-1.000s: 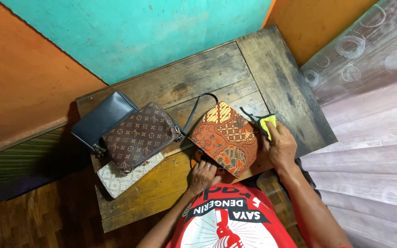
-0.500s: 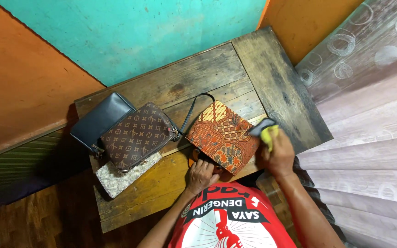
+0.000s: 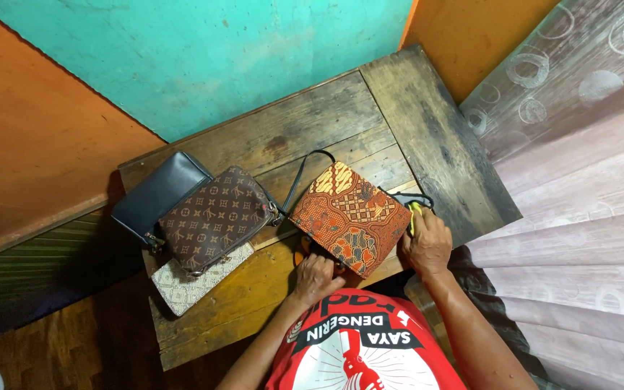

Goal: The person wipes the exterior and interior of a patterned handbag with a yellow cloth on a wooden table. They rotate the bag to clean different sides and the handle, then wipe the inside lining before placing it back on the table.

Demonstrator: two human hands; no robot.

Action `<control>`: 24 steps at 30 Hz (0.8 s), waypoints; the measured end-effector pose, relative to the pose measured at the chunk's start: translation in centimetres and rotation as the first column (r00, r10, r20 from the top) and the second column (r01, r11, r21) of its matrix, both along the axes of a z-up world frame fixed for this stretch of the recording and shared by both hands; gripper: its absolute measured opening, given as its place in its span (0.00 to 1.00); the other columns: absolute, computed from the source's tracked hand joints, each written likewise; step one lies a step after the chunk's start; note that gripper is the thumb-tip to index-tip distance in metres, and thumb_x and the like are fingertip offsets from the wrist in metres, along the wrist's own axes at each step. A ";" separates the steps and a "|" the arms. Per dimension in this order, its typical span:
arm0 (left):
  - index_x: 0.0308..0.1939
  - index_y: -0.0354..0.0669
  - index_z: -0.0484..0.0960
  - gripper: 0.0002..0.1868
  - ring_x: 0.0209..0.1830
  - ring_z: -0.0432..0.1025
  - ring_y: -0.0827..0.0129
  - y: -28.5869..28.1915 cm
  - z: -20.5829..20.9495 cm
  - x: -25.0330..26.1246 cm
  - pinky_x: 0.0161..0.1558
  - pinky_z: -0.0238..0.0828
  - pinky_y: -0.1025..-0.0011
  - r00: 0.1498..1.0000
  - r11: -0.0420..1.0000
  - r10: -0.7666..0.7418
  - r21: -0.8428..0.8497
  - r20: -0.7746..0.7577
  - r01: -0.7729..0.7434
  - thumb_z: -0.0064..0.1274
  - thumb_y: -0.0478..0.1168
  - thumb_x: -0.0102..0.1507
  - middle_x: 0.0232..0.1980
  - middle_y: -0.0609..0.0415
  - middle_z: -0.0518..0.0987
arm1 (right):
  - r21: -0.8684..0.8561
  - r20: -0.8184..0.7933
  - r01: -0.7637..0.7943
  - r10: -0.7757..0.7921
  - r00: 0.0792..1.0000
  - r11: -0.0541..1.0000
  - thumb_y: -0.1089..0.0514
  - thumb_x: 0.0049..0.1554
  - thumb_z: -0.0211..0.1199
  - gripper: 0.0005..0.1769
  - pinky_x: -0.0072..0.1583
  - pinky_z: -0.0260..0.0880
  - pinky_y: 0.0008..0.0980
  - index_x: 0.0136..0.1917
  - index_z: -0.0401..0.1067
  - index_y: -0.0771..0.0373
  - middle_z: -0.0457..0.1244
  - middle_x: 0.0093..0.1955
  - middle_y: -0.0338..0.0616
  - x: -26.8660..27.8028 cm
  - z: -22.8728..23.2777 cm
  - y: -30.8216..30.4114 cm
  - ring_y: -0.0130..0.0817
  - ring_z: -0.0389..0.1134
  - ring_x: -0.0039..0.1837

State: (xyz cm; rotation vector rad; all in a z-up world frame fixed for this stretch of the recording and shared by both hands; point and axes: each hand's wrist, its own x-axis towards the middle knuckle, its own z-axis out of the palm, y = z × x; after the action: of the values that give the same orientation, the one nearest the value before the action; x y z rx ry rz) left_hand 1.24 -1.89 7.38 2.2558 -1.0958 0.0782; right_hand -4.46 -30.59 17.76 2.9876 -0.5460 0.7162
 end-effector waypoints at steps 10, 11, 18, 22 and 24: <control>0.29 0.36 0.83 0.15 0.40 0.78 0.55 1.2 18.3 2.9 0.42 0.76 0.56 0.570 0.940 0.263 0.074 -0.778 -0.332 0.63 0.44 0.47 0.33 0.46 0.84 | 0.009 0.052 -0.013 0.013 0.999 1.000 0.45 0.49 0.66 0.26 0.50 0.67 0.39 0.61 0.75 0.49 0.65 0.59 0.40 0.0 -1.7 -0.6 0.42 0.69 0.58; 0.27 0.30 0.85 0.10 0.35 0.75 0.60 1.7 14.8 3.0 0.42 0.73 0.56 0.549 0.840 0.039 -0.270 -0.835 -0.471 0.62 0.37 0.47 0.30 0.45 0.83 | 0.003 0.058 -0.024 0.023 0.998 1.000 0.46 0.48 0.67 0.27 0.50 0.67 0.39 0.61 0.75 0.50 0.65 0.59 0.41 0.0 -1.7 -0.6 0.43 0.69 0.58; 0.34 0.35 0.86 0.07 0.41 0.76 0.58 4.8 13.0 4.6 0.51 0.74 0.55 0.673 0.777 -0.131 -0.497 -0.728 -0.386 0.58 0.34 0.55 0.36 0.47 0.85 | 0.026 0.032 -0.003 0.002 0.999 1.000 0.47 0.46 0.70 0.30 0.51 0.69 0.39 0.62 0.74 0.47 0.65 0.60 0.40 -0.1 -1.3 -0.3 0.42 0.69 0.60; 0.37 0.41 0.81 0.04 0.37 0.67 0.59 7.8 4.4 3.6 0.39 0.59 0.61 0.907 0.976 0.051 -0.174 -0.417 -0.135 0.51 0.35 0.64 0.38 0.46 0.73 | 0.039 -0.036 0.004 -0.002 0.999 0.999 0.48 0.46 0.69 0.31 0.49 0.68 0.43 0.64 0.72 0.50 0.65 0.61 0.40 -0.1 -0.1 0.0 0.45 0.68 0.57; 0.31 0.51 0.73 0.11 0.29 0.56 0.63 7.5 4.8 3.4 0.21 0.48 0.73 0.993 0.988 -0.008 0.156 0.115 -0.010 0.47 0.36 0.70 0.32 0.54 0.59 | 0.033 -0.067 0.005 -0.003 0.998 0.999 0.48 0.46 0.67 0.32 0.47 0.66 0.46 0.64 0.72 0.51 0.65 0.61 0.40 0.0 0.4 0.1 0.47 0.67 0.53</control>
State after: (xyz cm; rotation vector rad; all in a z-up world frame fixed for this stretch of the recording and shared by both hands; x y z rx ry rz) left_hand 4.67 5.62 12.16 2.4166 -1.1987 0.1287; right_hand -4.50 -30.47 18.13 3.0267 -0.5658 0.6101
